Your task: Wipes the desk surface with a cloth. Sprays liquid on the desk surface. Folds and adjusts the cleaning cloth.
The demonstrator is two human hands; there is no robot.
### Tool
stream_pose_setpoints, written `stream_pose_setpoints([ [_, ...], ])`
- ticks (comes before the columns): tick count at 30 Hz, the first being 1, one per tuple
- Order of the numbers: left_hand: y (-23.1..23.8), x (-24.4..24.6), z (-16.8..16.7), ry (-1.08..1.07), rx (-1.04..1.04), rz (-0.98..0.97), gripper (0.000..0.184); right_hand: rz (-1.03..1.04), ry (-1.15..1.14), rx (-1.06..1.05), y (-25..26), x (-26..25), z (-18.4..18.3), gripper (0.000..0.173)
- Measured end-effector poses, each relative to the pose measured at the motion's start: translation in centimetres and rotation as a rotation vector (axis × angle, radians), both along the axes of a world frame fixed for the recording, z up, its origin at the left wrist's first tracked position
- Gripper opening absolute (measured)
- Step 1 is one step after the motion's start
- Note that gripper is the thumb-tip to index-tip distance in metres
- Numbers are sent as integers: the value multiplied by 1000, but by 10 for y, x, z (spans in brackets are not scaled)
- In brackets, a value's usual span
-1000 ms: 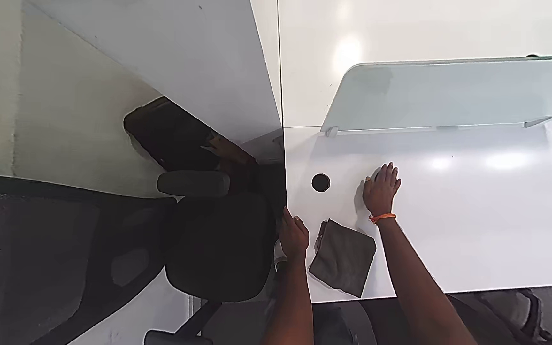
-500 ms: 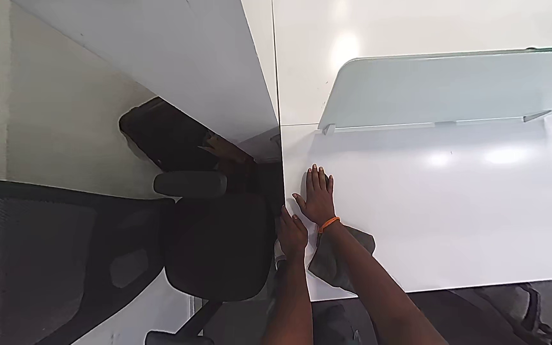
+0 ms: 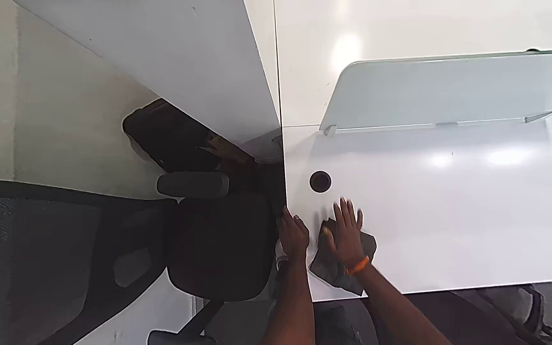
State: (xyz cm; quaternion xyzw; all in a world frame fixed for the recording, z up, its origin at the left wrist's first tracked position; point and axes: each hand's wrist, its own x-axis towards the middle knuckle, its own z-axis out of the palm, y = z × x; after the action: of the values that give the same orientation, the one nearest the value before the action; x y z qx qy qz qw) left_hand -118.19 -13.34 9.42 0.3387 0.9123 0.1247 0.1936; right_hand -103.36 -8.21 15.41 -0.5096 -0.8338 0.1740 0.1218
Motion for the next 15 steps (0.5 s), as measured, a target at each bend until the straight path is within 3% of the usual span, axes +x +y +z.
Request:
stream_pose_setpoints([
  [4,-1,1,-1,32,19,-6,57,64,-200,-39,-97,58,-32,67],
  [7,-1,2,-1,33,15,0,57,25,-338,-55,-116,60,-52,67],
  [11,-2,2,-3,57,28,-15,58,-173,-320,-19,-67,48,-58,73],
  [15,-2,1,-4,63,46,-15,58,-355,-306,29,31,57,-57,72],
])
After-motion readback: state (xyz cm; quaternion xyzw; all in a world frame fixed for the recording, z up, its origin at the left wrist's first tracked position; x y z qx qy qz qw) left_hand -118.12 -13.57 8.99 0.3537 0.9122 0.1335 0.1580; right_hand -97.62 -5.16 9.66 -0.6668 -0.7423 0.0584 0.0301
